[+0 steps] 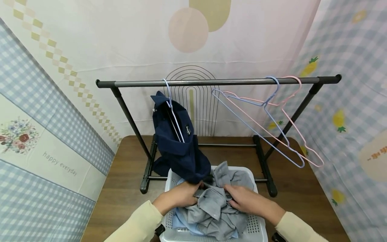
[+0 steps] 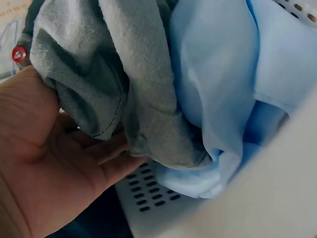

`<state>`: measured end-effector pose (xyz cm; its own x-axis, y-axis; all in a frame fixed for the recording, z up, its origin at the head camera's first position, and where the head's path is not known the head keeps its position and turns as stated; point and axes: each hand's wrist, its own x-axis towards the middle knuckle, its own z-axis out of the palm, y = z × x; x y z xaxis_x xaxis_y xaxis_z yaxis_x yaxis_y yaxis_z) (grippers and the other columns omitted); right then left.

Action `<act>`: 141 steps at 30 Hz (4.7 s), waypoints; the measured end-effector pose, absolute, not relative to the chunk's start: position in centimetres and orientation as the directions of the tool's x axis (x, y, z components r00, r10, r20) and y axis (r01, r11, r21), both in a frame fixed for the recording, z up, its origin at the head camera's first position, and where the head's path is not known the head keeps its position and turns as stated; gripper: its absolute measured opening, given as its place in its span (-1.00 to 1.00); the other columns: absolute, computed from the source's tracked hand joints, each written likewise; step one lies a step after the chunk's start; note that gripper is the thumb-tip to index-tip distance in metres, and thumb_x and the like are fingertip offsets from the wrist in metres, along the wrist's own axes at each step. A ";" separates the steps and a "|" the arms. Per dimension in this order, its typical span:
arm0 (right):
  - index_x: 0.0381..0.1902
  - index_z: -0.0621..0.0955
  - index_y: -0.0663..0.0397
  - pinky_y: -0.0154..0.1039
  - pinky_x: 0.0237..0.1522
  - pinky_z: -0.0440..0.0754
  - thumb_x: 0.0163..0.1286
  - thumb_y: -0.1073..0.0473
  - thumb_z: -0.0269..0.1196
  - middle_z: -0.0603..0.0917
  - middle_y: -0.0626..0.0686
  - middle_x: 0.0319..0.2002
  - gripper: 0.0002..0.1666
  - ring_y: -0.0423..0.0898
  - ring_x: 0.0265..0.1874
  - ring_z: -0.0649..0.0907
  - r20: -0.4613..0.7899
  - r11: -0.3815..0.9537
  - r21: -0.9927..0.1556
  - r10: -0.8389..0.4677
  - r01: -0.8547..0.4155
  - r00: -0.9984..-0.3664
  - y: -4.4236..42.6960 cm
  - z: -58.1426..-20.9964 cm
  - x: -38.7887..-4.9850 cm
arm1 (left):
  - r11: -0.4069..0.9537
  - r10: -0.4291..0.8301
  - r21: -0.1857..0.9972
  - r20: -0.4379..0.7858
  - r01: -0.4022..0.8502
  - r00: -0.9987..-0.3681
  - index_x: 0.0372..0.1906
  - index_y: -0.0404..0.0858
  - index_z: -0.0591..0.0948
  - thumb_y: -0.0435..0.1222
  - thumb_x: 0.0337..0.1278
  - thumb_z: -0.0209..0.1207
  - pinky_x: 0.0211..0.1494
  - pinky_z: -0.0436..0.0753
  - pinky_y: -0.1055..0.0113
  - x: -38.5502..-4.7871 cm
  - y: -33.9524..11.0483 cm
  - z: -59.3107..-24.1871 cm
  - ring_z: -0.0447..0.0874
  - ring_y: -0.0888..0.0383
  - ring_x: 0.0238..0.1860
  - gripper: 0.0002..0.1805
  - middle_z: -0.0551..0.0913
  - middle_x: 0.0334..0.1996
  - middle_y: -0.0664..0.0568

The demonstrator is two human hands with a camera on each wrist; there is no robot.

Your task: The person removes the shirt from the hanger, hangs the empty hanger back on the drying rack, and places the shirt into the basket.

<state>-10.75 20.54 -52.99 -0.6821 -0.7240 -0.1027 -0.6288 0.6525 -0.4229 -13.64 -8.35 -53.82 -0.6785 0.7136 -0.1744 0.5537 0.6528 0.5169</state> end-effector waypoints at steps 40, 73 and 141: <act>0.67 0.02 -0.09 0.28 0.39 0.43 0.27 -0.29 0.40 0.00 0.24 0.65 0.23 0.45 0.56 0.14 -0.667 0.913 -0.273 -0.406 -0.303 -0.624 18.9 -55.2 -10.8 | 0.563 0.718 -0.188 -0.371 0.805 -0.589 0.63 0.08 0.19 0.02 0.24 0.40 0.07 0.69 0.41 -12.2 -3.5 -55.7 0.53 -0.05 0.36 -0.07 0.25 0.58 0.07; 0.59 0.23 0.11 0.20 0.37 0.48 0.30 -0.12 0.48 0.30 0.20 0.55 0.08 0.20 0.49 0.40 -0.428 0.762 -0.554 -0.605 -0.334 -0.671 22.0 -48.8 -12.3 | 0.707 0.680 0.192 -0.449 0.681 -0.580 0.63 0.14 0.16 0.19 -0.10 0.55 0.35 0.59 0.01 -12.5 -6.5 -49.0 0.34 -0.01 0.52 0.19 0.14 0.63 0.19; 0.63 0.12 0.14 0.13 0.44 0.45 0.44 -0.39 0.21 0.30 0.19 0.56 0.11 0.11 0.48 0.42 -0.143 0.693 -0.675 -0.459 -0.253 -0.877 9.4 -37.3 -18.9 | 0.629 0.264 0.458 0.635 0.629 -0.726 0.39 -0.38 0.47 -0.29 0.33 0.32 0.40 0.48 -0.18 -23.0 -19.1 -36.2 0.49 -0.22 0.38 -0.41 0.55 0.32 -0.28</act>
<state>-18.86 9.44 -37.34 -0.8765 -0.4595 -0.1435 -0.2530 0.6933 -0.6747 -23.01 -19.13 -36.17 -0.7261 0.2636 0.6351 0.6286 0.6288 0.4577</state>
